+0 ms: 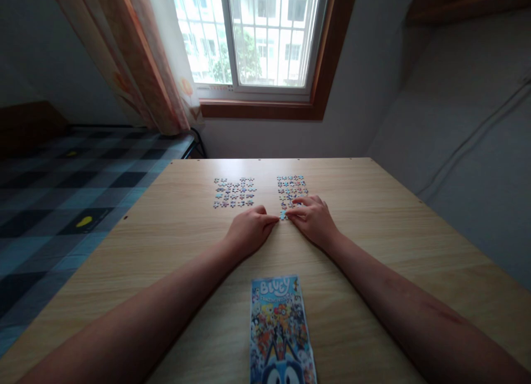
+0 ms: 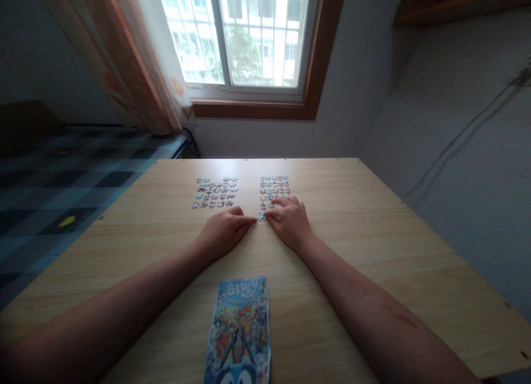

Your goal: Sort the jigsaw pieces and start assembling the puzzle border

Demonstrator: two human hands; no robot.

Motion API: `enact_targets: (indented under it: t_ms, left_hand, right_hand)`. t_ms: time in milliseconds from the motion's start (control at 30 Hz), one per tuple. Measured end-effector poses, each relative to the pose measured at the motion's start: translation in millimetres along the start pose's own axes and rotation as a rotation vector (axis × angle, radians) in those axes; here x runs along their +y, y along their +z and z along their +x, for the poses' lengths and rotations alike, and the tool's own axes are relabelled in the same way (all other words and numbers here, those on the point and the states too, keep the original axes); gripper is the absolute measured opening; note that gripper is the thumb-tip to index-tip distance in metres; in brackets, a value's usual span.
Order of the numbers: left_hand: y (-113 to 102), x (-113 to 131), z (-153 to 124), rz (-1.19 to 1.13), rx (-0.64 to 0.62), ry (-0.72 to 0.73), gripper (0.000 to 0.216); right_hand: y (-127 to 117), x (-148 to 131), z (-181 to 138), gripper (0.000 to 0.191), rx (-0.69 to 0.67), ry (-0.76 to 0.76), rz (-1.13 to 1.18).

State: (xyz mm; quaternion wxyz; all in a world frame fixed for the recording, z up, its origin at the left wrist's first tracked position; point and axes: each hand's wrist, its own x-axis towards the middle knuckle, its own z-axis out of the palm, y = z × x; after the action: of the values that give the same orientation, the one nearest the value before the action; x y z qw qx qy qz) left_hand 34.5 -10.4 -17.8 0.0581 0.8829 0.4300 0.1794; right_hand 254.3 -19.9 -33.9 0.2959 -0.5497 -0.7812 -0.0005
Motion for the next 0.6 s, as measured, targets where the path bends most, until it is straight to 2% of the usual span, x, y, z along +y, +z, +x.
enact_targets:
  t_ms: [233,600]
  left_hand:
    - [-1.8,2.0,0.2,0.014,-0.003,-0.014,0.028]
    - [-3.2,2.6,-4.3,0.002,-0.003,0.010,0.028]
  right_hand:
    - [3.1,2.9,0.2,0.014,0.009,0.005,0.019]
    - [3.2,3.1,0.0,0.022,0.150,0.077,0.142]
